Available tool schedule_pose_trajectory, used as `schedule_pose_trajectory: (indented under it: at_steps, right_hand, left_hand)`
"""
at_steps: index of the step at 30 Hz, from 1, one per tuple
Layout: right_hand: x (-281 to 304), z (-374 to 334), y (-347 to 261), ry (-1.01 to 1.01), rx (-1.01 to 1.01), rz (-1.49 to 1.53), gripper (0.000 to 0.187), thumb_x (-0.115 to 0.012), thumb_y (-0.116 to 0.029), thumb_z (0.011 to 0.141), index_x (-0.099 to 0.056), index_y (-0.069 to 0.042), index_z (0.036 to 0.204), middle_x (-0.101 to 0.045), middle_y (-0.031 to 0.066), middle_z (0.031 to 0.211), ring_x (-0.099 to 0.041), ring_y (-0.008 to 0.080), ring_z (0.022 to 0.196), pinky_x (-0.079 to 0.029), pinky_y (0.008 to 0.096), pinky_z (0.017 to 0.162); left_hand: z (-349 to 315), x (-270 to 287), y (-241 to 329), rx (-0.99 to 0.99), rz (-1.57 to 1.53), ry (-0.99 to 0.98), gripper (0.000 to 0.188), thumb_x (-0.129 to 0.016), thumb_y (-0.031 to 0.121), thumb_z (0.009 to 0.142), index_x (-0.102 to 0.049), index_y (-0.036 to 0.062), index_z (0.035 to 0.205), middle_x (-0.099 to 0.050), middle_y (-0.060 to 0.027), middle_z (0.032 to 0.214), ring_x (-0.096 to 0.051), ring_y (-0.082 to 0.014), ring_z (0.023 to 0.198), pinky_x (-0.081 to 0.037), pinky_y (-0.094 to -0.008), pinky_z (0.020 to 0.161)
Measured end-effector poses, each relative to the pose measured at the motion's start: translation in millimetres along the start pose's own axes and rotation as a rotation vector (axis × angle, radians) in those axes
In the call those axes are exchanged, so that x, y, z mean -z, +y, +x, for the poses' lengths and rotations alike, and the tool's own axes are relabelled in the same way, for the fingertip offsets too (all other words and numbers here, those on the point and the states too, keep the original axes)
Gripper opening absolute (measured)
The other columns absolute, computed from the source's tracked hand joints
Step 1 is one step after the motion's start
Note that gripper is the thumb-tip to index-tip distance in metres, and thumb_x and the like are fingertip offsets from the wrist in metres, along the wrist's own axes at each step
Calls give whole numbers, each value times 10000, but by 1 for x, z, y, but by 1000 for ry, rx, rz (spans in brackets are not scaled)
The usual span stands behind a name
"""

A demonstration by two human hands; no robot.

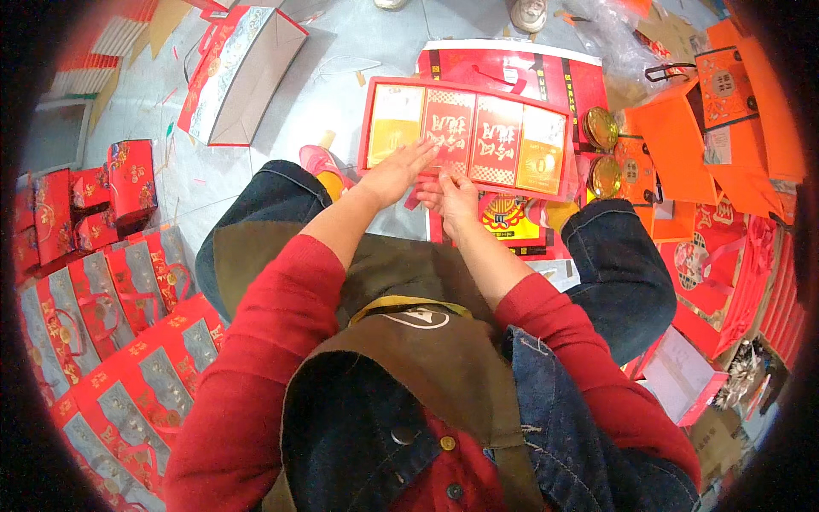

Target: The person sits on the floor and assembles red gift boxes by placing them into clear plastic bags. They handle the boxes and bags by hand, arranging the contents and sealing the packaging.

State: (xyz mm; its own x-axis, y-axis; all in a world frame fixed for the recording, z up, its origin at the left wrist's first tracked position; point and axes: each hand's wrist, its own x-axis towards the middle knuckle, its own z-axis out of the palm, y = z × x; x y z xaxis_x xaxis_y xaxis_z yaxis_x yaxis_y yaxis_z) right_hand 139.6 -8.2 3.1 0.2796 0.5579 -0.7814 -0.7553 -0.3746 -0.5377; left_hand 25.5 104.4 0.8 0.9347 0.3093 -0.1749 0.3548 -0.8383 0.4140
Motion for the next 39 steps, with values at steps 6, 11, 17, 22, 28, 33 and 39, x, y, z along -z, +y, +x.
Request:
schedule_pose_trajectory:
  at_steps: [6, 11, 17, 22, 28, 33, 39]
  right_hand:
    - [-6, -2, 8, 223, 53, 22, 141, -580, -181, 892, -559, -43, 912, -616, 79, 715, -617, 177, 567, -493, 265, 467]
    - [11, -5, 4, 308, -29, 113, 165, -649, -181, 845, -554, -46, 853, -605, 63, 699, -604, 162, 553, -492, 263, 466]
    - [53, -12, -7, 290, 84, 44, 223, -643, -224, 850, -538, -27, 862, -601, 69, 725, -601, 172, 532, -491, 271, 453]
    - [126, -30, -55, 555, 440, 126, 344, -673, -240, 825, -445, -22, 962, -533, 74, 626, -551, 180, 428, -458, 284, 356]
    - [160, -31, -117, 485, 246, -266, 267, -580, -314, 883, -542, -50, 899, -553, 41, 654, -550, 139, 472, -455, 266, 416]
    - [175, -19, -110, 527, 142, -462, 201, -589, -240, 876, -552, -42, 875, -562, 66, 672, -562, 147, 492, -458, 271, 415]
    - [191, -5, -96, 432, 257, -372, 71, -563, -96, 854, -581, -36, 822, -597, 83, 696, -600, 174, 571, -519, 278, 503]
  left_hand:
    - [-3, -1, 7, 32, 20, -22, 732, -587, 198, 805, -210, 86, 1422, -202, -92, 1485, -170, -261, 1376, -206, -447, 1100]
    - [-5, -2, 15, 58, 39, -29, 755, -600, 230, 808, -190, 90, 1426, -176, -100, 1491, -139, -261, 1384, -187, -496, 1093]
    - [-4, 0, 23, 81, 39, -51, 722, -580, 268, 829, -201, 132, 1428, -150, -111, 1495, -105, -279, 1390, -156, -510, 1096]
    - [-7, -2, 23, 49, 53, -35, 670, -587, 271, 823, -270, 196, 1409, -119, -144, 1496, -89, -307, 1390, -152, -546, 1084]
    - [-4, 0, 28, 44, 95, -63, 736, -647, 305, 774, -282, 215, 1406, -82, -164, 1497, -58, -321, 1391, -137, -558, 1079]
    - [-6, 1, 28, 50, 116, -103, 782, -661, 315, 764, -248, 218, 1422, -71, -176, 1496, -43, -332, 1391, -124, -552, 1082]
    - [-9, -3, 26, 59, 106, -88, 771, -671, 297, 756, -274, 217, 1413, -76, -178, 1495, -36, -328, 1392, -128, -552, 1081]
